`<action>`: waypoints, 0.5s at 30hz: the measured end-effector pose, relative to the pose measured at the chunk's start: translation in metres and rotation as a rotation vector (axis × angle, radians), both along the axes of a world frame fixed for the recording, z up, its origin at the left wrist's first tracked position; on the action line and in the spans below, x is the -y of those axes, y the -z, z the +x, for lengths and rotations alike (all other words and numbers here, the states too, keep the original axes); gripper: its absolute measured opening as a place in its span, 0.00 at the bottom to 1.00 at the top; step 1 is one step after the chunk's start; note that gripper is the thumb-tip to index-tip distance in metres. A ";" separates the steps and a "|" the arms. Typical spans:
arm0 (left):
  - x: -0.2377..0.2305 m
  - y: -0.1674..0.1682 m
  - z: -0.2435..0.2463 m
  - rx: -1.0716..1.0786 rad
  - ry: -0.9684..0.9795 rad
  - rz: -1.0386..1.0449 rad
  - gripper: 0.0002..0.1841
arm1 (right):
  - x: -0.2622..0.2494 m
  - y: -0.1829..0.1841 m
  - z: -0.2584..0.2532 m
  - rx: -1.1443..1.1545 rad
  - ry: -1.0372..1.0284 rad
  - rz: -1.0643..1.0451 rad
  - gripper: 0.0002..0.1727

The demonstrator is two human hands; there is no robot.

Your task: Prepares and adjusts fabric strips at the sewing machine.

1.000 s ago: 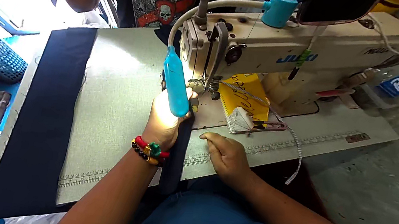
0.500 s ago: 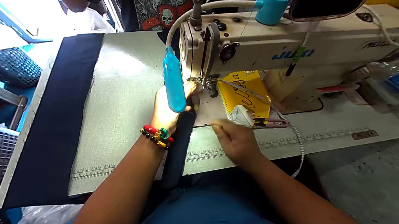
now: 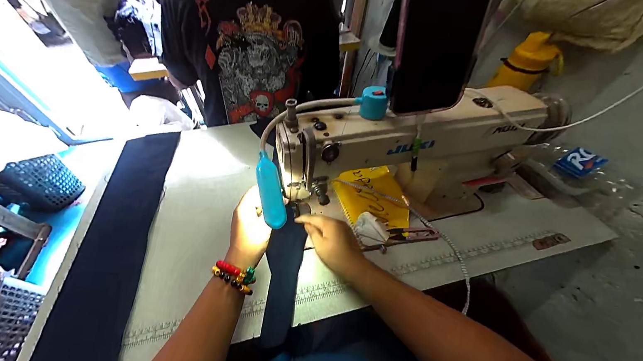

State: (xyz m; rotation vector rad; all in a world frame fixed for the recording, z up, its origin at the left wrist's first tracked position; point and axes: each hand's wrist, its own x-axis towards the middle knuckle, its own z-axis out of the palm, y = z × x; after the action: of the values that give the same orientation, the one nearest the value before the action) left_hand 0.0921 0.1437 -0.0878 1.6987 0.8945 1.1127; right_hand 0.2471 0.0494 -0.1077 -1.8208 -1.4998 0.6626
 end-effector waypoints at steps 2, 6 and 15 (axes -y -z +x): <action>0.009 0.007 -0.003 -0.072 0.008 -0.006 0.17 | 0.029 -0.002 -0.003 0.024 -0.052 0.019 0.22; 0.039 0.018 -0.011 -0.335 0.313 0.384 0.17 | 0.074 -0.005 0.009 -0.039 -0.140 0.012 0.20; 0.108 0.017 -0.047 -0.424 0.692 0.690 0.09 | 0.161 -0.009 0.032 -0.355 -0.559 -0.176 0.16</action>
State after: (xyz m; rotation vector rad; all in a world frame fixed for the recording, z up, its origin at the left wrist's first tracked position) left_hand 0.0456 0.0359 -0.1046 2.6003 0.0751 0.6046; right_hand 0.2794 -0.1118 -0.0987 -1.2957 -1.7434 1.3446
